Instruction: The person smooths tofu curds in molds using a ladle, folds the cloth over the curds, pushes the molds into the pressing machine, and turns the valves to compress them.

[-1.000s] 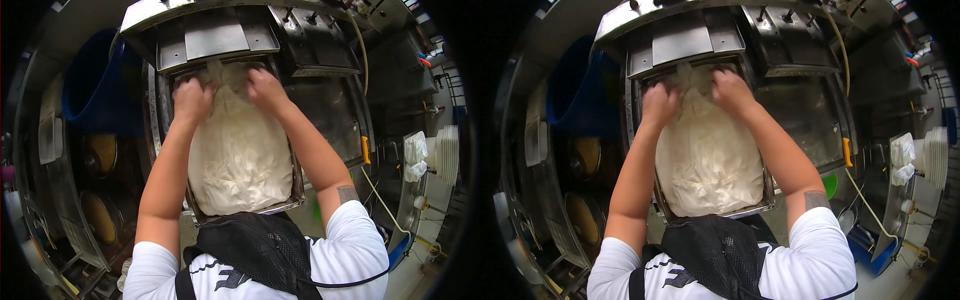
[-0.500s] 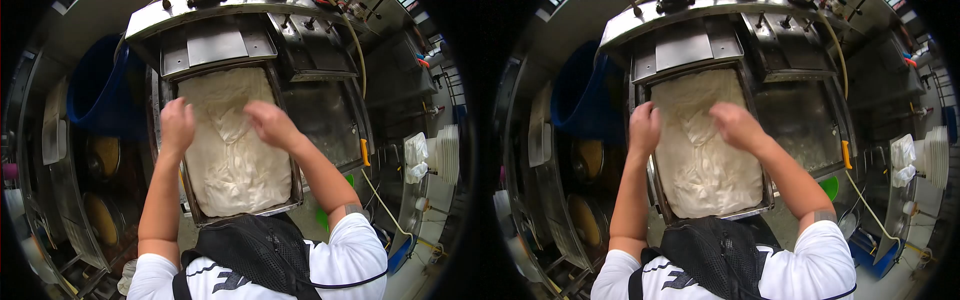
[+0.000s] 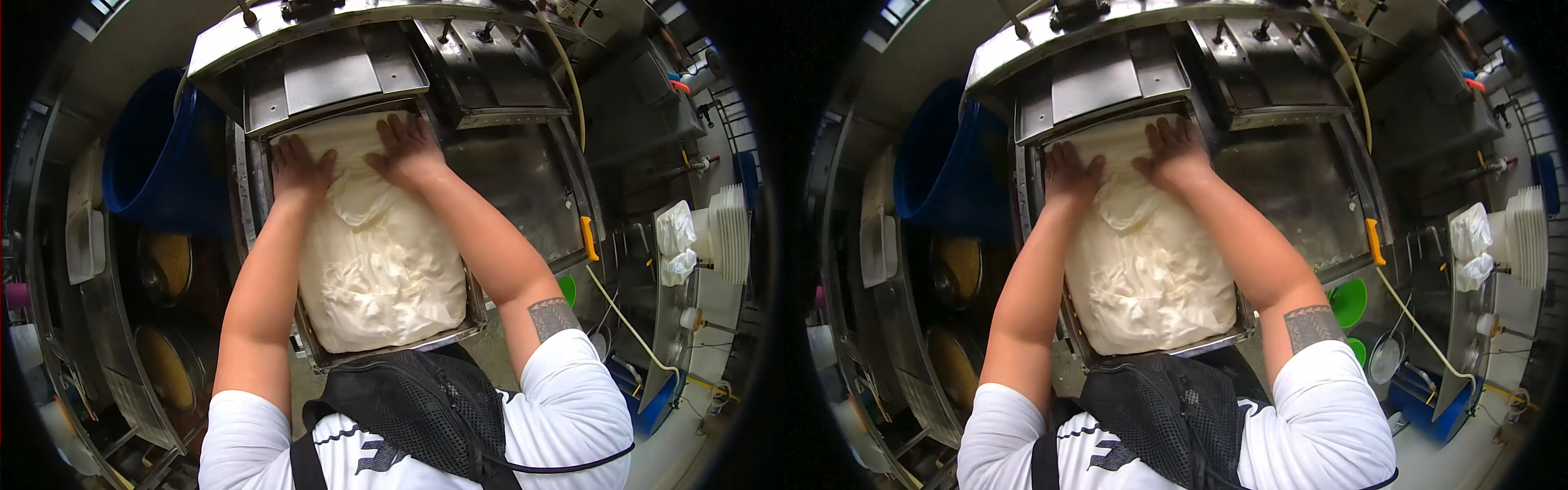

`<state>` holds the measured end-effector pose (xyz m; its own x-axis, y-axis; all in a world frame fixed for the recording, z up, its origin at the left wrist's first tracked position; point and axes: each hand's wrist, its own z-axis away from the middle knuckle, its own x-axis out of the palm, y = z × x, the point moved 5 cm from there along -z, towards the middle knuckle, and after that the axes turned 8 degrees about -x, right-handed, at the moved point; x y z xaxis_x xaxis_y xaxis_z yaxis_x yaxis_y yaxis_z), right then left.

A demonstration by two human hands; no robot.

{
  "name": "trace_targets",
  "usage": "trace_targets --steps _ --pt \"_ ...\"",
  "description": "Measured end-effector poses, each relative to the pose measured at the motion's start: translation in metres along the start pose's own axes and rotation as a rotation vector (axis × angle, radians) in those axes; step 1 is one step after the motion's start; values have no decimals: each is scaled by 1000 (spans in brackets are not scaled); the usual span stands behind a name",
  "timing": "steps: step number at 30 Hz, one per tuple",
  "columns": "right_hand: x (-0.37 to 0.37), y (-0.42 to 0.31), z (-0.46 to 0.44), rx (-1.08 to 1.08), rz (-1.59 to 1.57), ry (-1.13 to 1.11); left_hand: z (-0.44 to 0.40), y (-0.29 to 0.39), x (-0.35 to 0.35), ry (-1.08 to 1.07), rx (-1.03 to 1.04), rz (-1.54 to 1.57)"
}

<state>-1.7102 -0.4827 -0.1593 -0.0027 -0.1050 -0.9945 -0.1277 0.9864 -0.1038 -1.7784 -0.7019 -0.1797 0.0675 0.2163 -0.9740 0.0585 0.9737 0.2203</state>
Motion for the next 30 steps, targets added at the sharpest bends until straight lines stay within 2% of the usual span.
trace_targets --steps 3,5,7,8,9,10,11,12,13,14,15,16,18,19,21,25,27,30 --pt "-2 3 0 34 7 -83 -9 1 4 -111 -20 -16" --pt "-4 4 -4 -18 -42 -150 -17 2 2 -150 -9 -43" --pt "-10 14 8 22 -56 -124 -19 -8 -2 -185 2 -68" --pt "-12 24 17 57 -69 -107 -10 -14 -6 -142 115 -100" --pt "-18 29 38 6 -199 105 4 -18 -10 -97 226 -133" --pt "-20 32 74 -51 -329 312 29 -26 -27 5 222 -114" --pt "-17 33 110 -30 -313 417 56 -36 -44 108 212 -96" --pt "-16 29 146 -13 -299 517 77 -54 -47 177 134 87" --pt "-16 26 176 162 -451 419 90 -77 -40 185 40 194" --pt "-15 22 203 342 -597 320 103 -92 -42 69 -149 392" --pt "-7 20 225 404 -633 239 119 -98 -49 -105 -337 466" --pt "1 18 240 467 -666 156 127 -119 -23 -120 -362 593" --pt "-3 9 249 530 -777 231 144 -131 5 -135 -442 926" --pt "-3 7 253 600 -893 301 146 -133 9 -138 -440 927" --pt "3 13 250 579 -886 342 143 -124 8 -209 -485 1089" --pt "-3 20 233 578 -908 378 128 -120 -11 -153 -555 1074" --pt "-8 25 224 562 -874 403 122 -101 -47 -14 -461 1085" --pt "-7 37 185 565 -832 445 60 -95 -24 37 -395 1041"
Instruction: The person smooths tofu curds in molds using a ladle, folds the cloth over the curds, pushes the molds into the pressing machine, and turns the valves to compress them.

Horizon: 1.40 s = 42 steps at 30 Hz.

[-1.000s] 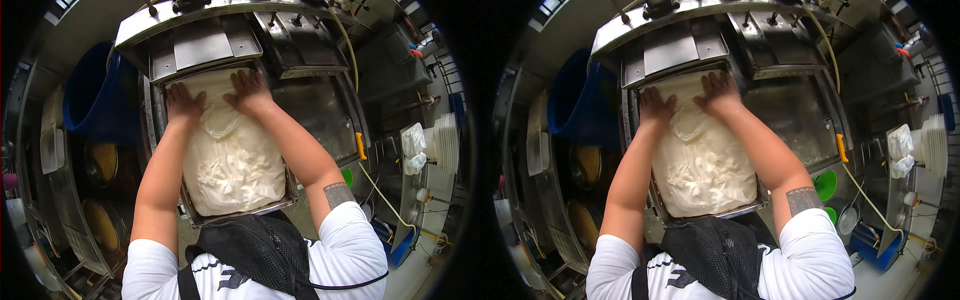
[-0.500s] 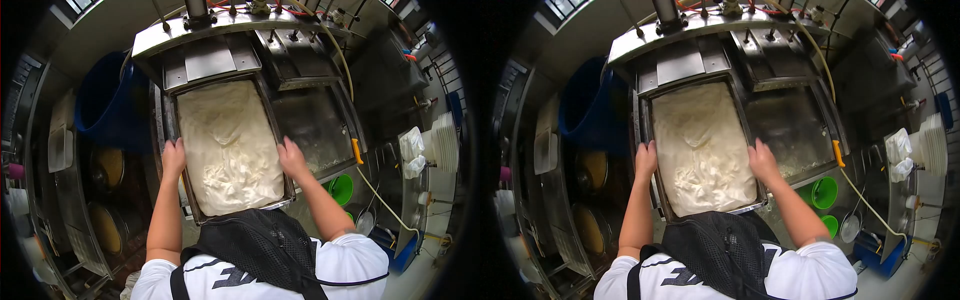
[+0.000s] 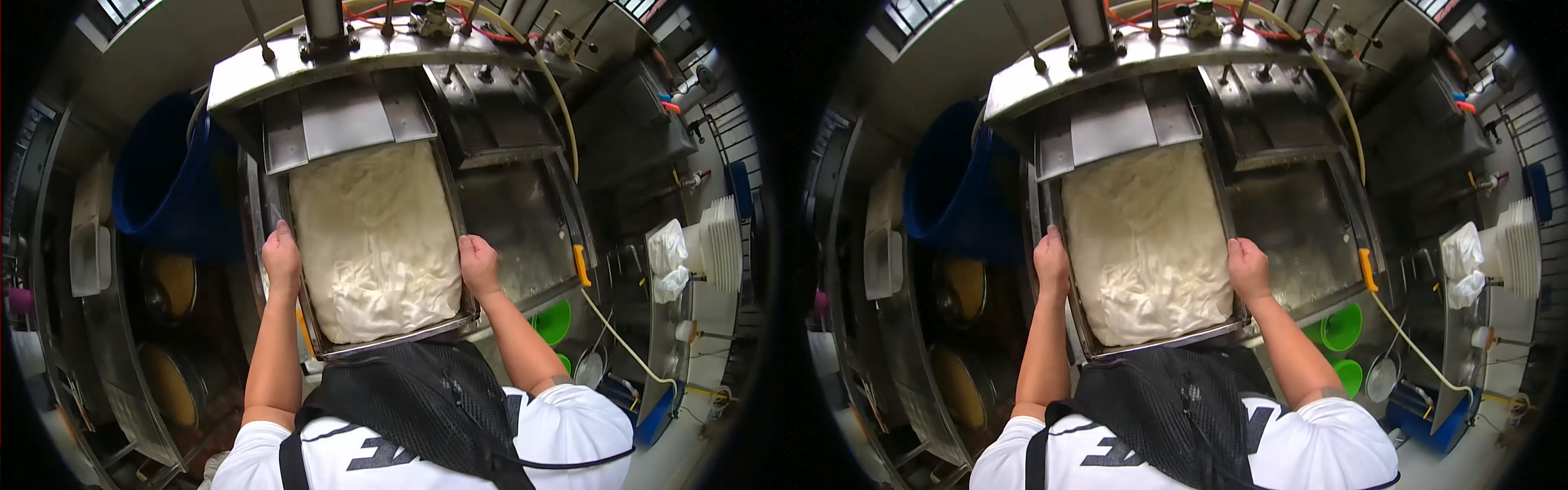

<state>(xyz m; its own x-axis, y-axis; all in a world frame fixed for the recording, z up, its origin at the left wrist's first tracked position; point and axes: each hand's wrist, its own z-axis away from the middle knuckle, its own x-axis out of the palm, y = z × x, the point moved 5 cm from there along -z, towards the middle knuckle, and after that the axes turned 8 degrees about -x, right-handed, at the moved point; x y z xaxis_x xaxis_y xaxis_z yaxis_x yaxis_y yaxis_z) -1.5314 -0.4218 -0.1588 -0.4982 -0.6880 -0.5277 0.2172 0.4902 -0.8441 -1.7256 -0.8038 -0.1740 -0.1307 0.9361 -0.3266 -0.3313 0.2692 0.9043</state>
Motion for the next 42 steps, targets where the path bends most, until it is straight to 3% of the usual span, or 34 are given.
trace_targets --steps 2,4,6,7,10,12,14,16,17,19,21,27,30,31,32,33,34,36,37,38,40,42 --pt "11 -7 -34 -16 1 22 -30 3 8 36 9 -112" --pt "30 -10 -81 -91 181 0 -78 9 23 42 269 -382" --pt "47 -15 -125 -147 204 6 -109 31 36 -18 82 -310" --pt "57 -13 -147 -141 217 -5 -134 28 47 -100 134 -164" --pt "94 11 -233 -179 315 -107 -238 32 72 -344 -57 369" --pt "116 -3 -274 -280 99 -218 -279 57 87 -468 -128 528" --pt "156 41 -328 59 -389 -180 -297 72 93 -523 -134 538" --pt "182 62 -381 11 -86 -241 -305 78 96 -544 -124 520" --pt "182 54 -385 18 -88 -242 -307 78 96 -552 -118 515" --pt "173 11 -389 -186 136 -260 -312 77 94 -562 -110 502" --pt "172 5 -380 -205 101 -234 -314 73 92 -568 -106 491" --pt "165 15 -373 -186 91 -240 -296 56 81 -546 -68 429" --pt "130 14 -364 -280 -4 -161 -259 32 53 -416 -90 242" --pt "102 -18 -341 -246 -86 14 -228 34 37 -281 179 30" --pt "69 -63 -334 -269 251 106 -190 37 26 -166 196 -5" --pt "51 -101 -325 -379 140 315 -150 40 15 -50 207 -42" --pt "39 -131 -326 -642 19 490 -110 40 8 32 -37 96" --pt "31 -199 -338 -1025 240 709 -71 10 13 29 -127 341" --pt "39 -227 -344 -1072 177 829 -50 5 21 28 -195 397" --pt "40 -256 -344 -1021 366 868 -30 5 32 27 -258 455" --pt "56 -264 -388 -795 651 536 4 14 51 -105 -205 430" --pt "54 -251 -407 -831 691 426 26 24 43 -161 -167 325"
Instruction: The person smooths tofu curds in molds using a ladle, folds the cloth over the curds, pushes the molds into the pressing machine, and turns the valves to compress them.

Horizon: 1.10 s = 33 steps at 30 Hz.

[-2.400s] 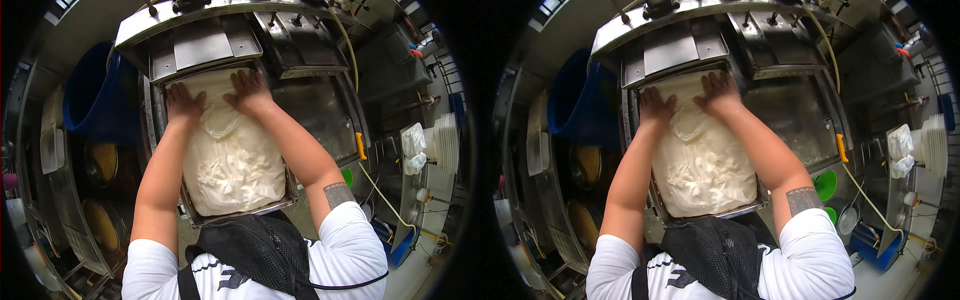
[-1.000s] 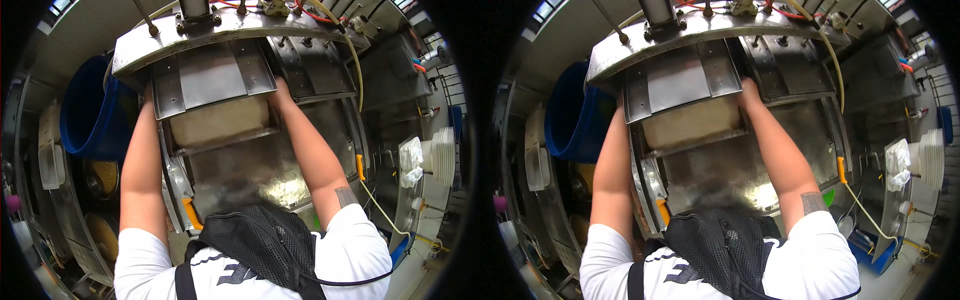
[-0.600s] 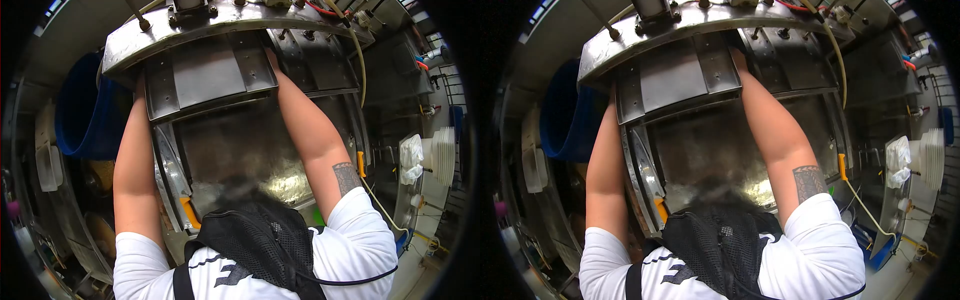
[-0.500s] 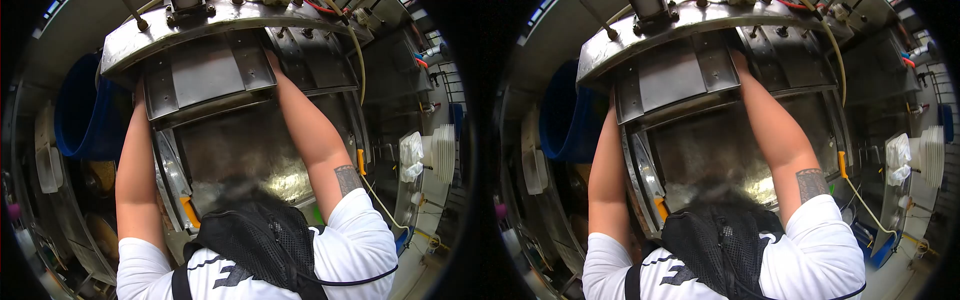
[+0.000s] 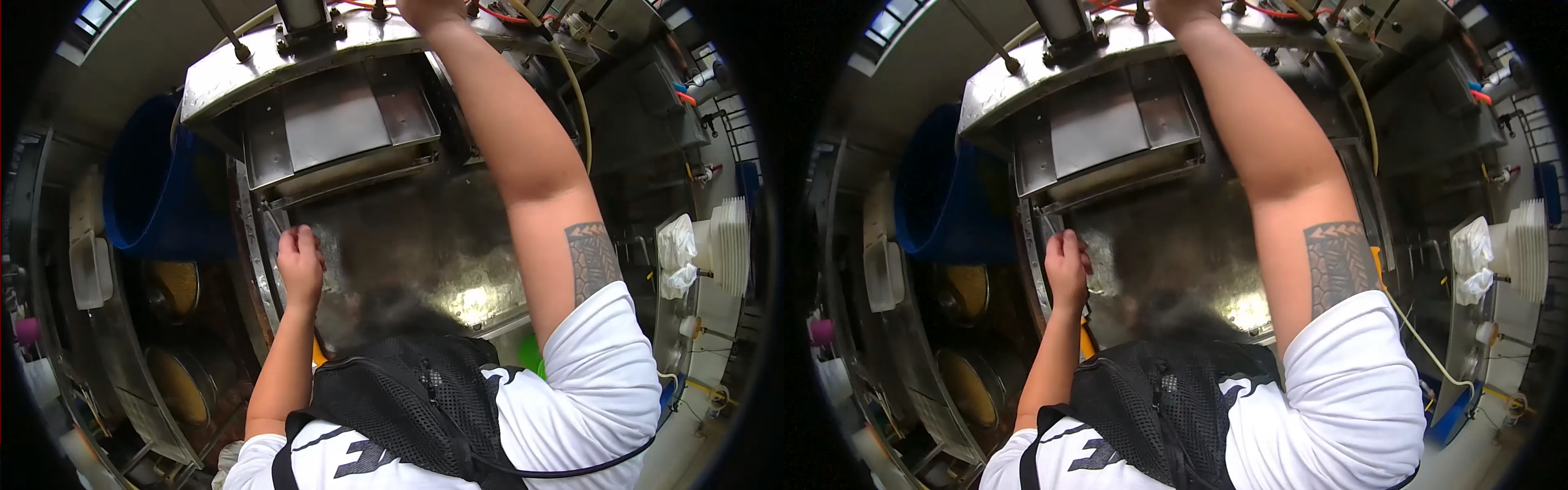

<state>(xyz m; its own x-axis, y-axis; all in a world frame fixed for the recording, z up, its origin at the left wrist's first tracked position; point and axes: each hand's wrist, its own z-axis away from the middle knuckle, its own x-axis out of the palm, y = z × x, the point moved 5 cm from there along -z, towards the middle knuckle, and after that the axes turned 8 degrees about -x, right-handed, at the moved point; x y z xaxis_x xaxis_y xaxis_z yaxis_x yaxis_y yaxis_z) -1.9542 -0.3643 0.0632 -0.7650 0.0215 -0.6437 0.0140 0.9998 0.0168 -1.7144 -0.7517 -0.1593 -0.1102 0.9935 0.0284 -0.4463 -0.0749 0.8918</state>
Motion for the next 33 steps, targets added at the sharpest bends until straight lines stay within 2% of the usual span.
trace_targets --steps 1,2,3,4,5,6,8,9,10,11,14,15,16,18,20,22,28,29,33 --pt "8 13 4 -68 -11 -102 12 8 -9 -26 202 -235" --pt "-5 29 14 -300 1 73 27 13 -20 -51 400 -473" --pt "-17 58 29 -151 -88 155 43 20 -42 -15 442 -512" --pt "-15 89 41 -188 -52 153 62 28 -65 30 482 -548" --pt "-16 95 33 29 -34 -131 74 26 -88 95 386 -539" --pt "-11 91 27 27 147 -106 86 21 -107 159 286 -534" --pt "11 88 30 64 234 -112 99 8 -121 161 250 -569" --pt "-2 77 29 42 251 -115 99 -4 -114 144 216 -493" --pt "-14 66 32 14 263 -127 100 -12 -103 87 271 -470" --pt "-17 75 27 85 99 -228 105 -6 -88 43 247 -465" --pt "41 134 30 95 118 -286 124 20 -56 -41 251 -441" --pt "5 102 31 79 77 -18 130 26 -53 -47 306 -489" --pt "4 102 31 72 16 -39 134 27 -48 -49 362 -530" --pt "6 109 25 147 -32 -97 136 14 -55 -26 335 -509" --pt "4 119 16 192 -26 -302 139 12 -65 10 368 -536" --pt "6 116 18 151 -31 -226 149 17 -73 29 393 -524" --pt "3 117 14 235 0 -349 179 -3 -109 121 307 -574" --pt "1 114 13 259 27 -431 183 -11 -115 122 285 -574" --pt "-2 112 12 274 -27 -368 195 -33 -131 176 232 -566"
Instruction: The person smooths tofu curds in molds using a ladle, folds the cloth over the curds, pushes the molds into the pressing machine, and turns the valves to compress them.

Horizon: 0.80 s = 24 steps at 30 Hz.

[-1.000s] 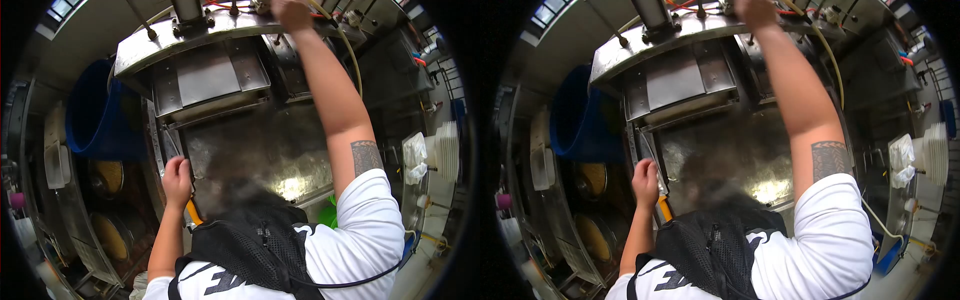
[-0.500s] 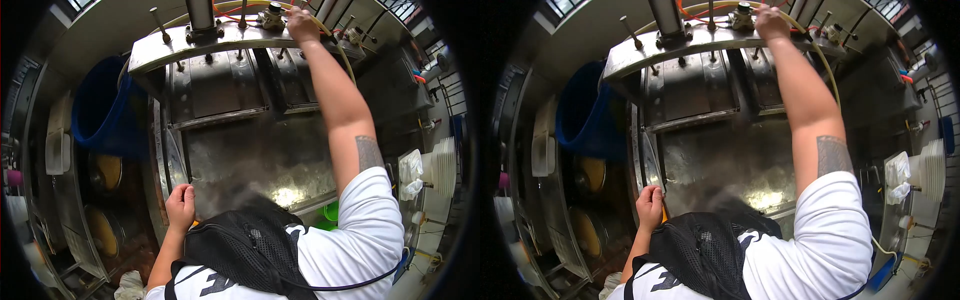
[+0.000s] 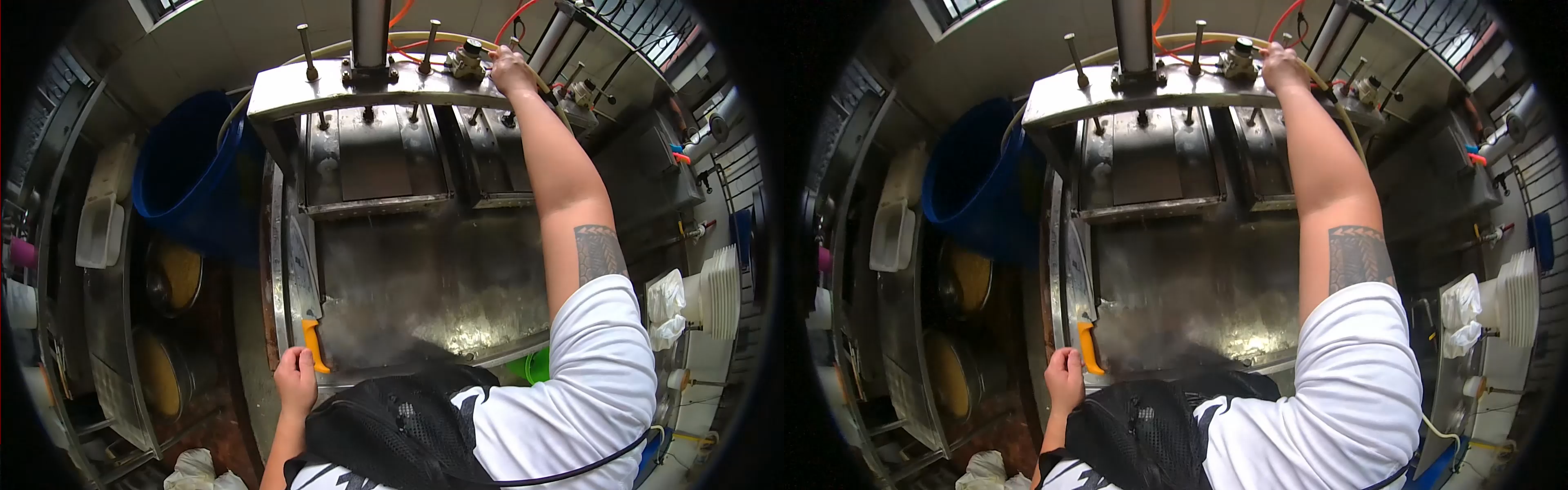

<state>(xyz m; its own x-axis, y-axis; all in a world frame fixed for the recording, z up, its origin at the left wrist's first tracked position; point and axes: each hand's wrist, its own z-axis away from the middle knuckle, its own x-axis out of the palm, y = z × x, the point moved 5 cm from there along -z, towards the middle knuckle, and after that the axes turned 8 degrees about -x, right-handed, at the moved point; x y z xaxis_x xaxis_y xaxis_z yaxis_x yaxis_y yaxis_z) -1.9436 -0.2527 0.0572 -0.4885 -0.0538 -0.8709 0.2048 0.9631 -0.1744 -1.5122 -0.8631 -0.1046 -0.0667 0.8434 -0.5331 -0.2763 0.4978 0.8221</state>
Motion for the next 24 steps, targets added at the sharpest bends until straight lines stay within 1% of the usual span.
trace_targets --steps 1,4,7,10,12,13,14,15,16,17,18,19,20,22,23,24 --pt "-2 -1 1 -9 -12 5 4 -4 -1 7 5 2" --pt "-2 -1 1 -24 -16 -4 15 -12 -1 46 -94 82" --pt "1 4 -3 -61 -14 28 27 -11 1 96 -127 53" --pt "2 5 -5 -122 -2 -13 37 2 2 165 -90 40" --pt "-12 -14 20 -138 -65 -11 50 19 9 206 -87 41" --pt "-22 -22 45 -134 -116 -8 63 25 11 206 -87 27" --pt "-26 -27 84 -215 -211 144 71 32 15 238 -86 64" --pt "-22 -33 163 -360 -342 246 80 38 21 268 -91 107" --pt "-8 -38 254 -487 -462 221 91 48 25 307 -56 42" --pt "8 -40 335 -596 -561 87 98 54 30 340 -45 52" --pt "16 -37 399 -626 -633 -102 108 56 35 344 -67 11" --pt "10 -31 438 -602 -699 -272 117 58 41 342 -95 -37" --pt "5 -25 427 -606 -713 -273 123 63 49 347 -80 -53" --pt "-16 -9 376 -677 -715 -47 128 66 71 327 -70 -87" --pt "-23 -1 327 -659 -607 105 131 69 82 305 -58 -108" --pt "-46 -2 268 -535 -508 190 132 84 93 290 -24 -126"
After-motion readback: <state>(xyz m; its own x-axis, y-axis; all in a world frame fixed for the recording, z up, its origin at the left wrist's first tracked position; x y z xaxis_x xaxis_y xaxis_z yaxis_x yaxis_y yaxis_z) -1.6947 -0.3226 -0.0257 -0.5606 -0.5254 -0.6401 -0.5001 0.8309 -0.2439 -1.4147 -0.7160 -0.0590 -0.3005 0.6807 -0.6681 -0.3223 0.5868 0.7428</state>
